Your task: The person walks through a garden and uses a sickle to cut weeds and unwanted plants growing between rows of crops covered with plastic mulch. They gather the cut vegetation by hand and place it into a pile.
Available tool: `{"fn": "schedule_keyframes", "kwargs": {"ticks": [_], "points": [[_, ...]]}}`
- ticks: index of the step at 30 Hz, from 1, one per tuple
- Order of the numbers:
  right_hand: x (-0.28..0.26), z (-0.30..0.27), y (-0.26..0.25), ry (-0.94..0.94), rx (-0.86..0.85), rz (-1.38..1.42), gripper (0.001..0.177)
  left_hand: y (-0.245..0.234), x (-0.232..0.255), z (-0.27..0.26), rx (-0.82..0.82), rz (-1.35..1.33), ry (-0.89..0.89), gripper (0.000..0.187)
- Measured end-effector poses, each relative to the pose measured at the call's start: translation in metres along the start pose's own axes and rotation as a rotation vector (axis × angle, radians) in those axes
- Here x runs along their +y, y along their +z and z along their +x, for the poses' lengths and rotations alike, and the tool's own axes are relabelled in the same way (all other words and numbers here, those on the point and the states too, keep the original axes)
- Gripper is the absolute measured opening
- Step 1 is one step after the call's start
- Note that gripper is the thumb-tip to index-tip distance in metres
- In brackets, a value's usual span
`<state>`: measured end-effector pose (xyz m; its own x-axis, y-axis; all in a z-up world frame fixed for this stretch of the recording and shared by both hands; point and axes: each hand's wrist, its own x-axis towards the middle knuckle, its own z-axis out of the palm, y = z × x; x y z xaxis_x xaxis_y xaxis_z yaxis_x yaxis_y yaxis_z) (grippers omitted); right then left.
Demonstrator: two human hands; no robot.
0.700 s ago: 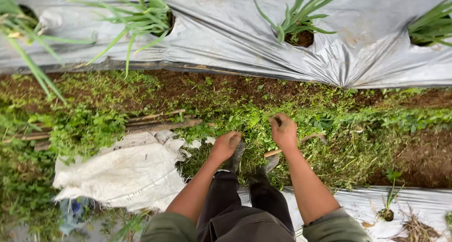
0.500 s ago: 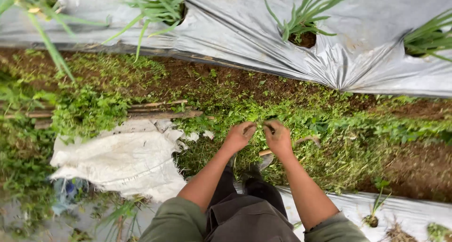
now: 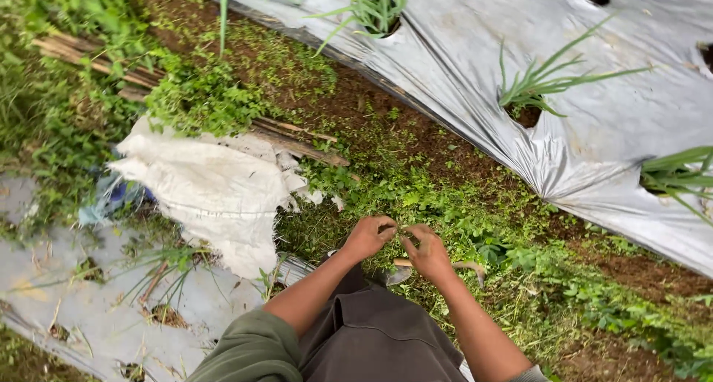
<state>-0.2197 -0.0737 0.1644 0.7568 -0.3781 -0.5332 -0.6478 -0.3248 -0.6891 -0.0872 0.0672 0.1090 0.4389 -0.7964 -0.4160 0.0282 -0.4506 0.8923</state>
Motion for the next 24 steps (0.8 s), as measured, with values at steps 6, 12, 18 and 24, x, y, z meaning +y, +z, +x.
{"fn": "schedule_keyframes", "kwargs": {"ticks": [6,12,18,24], "points": [[-0.014,-0.011,-0.003,-0.072,-0.045,-0.022,0.033,0.008,-0.008,-0.024,0.101,0.033,-0.017,0.021],[-0.027,-0.024,-0.01,-0.01,-0.042,-0.041,0.034,-0.007,0.036,-0.033,0.075,0.141,0.032,0.019],[-0.038,-0.023,-0.018,-0.045,0.148,-0.08,0.032,-0.044,0.072,-0.009,-0.173,0.318,0.036,0.027],[-0.087,-0.028,-0.029,0.086,0.191,0.072,0.031,-0.073,0.092,0.012,-0.342,0.31,0.126,0.03]]}}
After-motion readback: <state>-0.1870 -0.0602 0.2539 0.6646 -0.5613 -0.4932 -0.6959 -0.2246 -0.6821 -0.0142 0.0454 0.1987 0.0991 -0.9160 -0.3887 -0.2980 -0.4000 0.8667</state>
